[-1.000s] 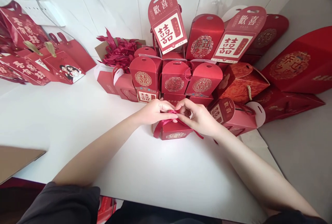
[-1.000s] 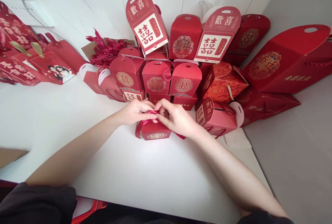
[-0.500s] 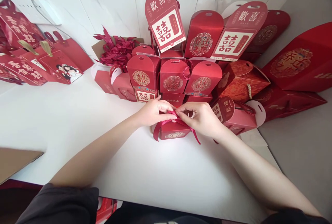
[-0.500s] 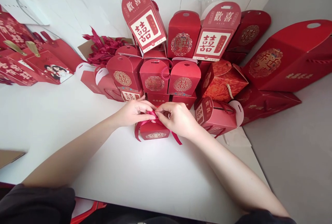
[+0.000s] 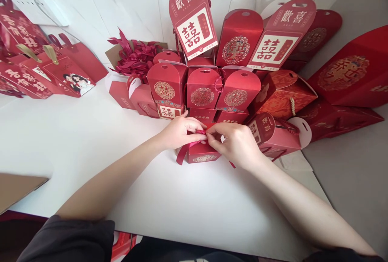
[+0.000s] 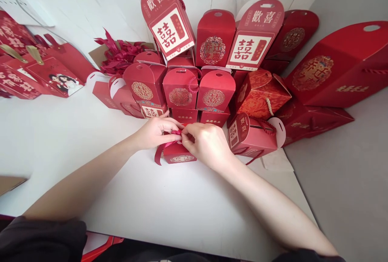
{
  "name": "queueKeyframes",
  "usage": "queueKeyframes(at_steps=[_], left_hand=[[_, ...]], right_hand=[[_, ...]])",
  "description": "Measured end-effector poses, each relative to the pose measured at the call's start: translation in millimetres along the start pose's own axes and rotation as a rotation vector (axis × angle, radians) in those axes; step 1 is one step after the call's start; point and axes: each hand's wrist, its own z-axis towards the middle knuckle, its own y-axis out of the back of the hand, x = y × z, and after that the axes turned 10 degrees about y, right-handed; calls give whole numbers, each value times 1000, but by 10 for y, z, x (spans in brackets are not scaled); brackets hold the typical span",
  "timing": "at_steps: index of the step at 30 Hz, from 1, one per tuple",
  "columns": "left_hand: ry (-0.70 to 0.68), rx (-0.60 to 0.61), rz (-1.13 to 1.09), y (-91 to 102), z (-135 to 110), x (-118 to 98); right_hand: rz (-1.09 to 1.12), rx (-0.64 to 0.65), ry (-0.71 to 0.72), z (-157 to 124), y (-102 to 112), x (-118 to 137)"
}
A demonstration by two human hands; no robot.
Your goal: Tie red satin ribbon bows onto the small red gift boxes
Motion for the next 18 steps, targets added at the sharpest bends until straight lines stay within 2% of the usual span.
queueKeyframes(at_steps=[6,11,15,18], left_hand=[[113,95,-394,-12,-44,-36],[127,107,-427,-4,-41,-44],[110,137,-472,3,-35,-44],[109,149,-461,8,-40,-35]], right_hand=[[39,45,9,35,115,-81],[300,97,-66,65,171,-156],[368,147,-136,84,95,-192],[452,113,-145,86,5,-230]])
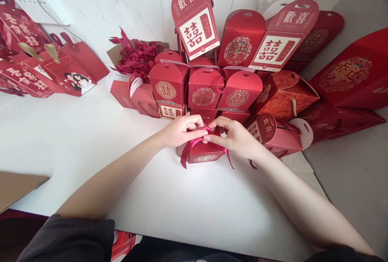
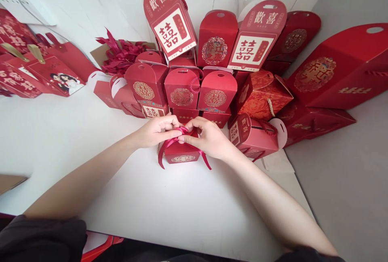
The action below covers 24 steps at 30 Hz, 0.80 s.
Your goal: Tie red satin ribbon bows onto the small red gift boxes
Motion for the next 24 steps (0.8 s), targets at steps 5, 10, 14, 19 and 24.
queueKeyframes(at_steps=[5,10,14,19,24], left_hand=[[5,-3,10,7,-3,0],[-5,-5,-43,10,12,-10],[-8,-16,-49,10,14,-4],[-3,3,-129,22,31,45],[21,-1,-188,54,78,137]], right_hand=[[203,-35,17,4,-68,-128],[62,-120,120,-5,-69,-123],[72,-113,174,-9,-103,-78],[49,-254,155,-28,-182,-157],[58,-199,291,-20,-142,-214]])
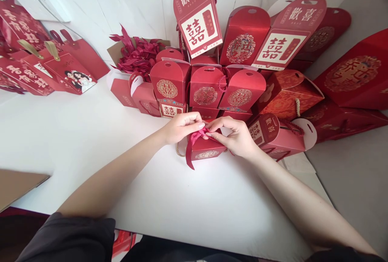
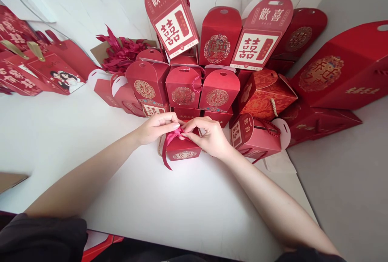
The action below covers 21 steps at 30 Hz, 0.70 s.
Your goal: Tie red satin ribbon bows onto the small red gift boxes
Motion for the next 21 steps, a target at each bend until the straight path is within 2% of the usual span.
queueKeyframes(at_steps=[2,5,13,16,21], left_hand=[[-2,-23,4,2,10,16],[-1,-57,40,-18,4,5],[5,-84,106,-39,-30,-52],[0,-66,94,-38,-31,-51],[-17,-15,70,-55,-23,-64]], right_hand=[[12,78,57,25,38,22],[15,148,19,58,78,89],[108,191,-207,76,70,143],[166,192,-237,84,77,144],[32,210,-244,94,92,168]])
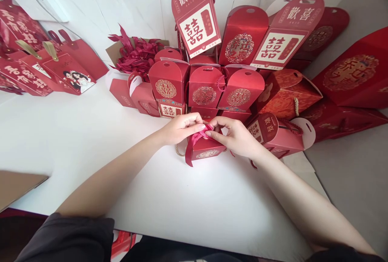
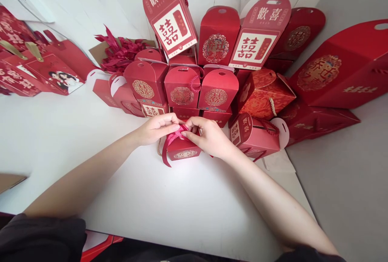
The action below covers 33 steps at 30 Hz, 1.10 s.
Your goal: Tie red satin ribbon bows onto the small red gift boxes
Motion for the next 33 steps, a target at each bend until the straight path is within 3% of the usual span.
queueKeyframes(at_steps=[6,14,25,33], left_hand=[[31,-1,43,15,-26,-28],[-9,162,68,159,-26,-14],[9,-3,118,52,-22,-24],[66,23,93,56,-39,-77]], right_hand=[[64,-13,26,-3,9,-4],[172,-19,14,6,11,-74],[199,-29,13,15,16,-63],[161,23,36,5,102,-23]])
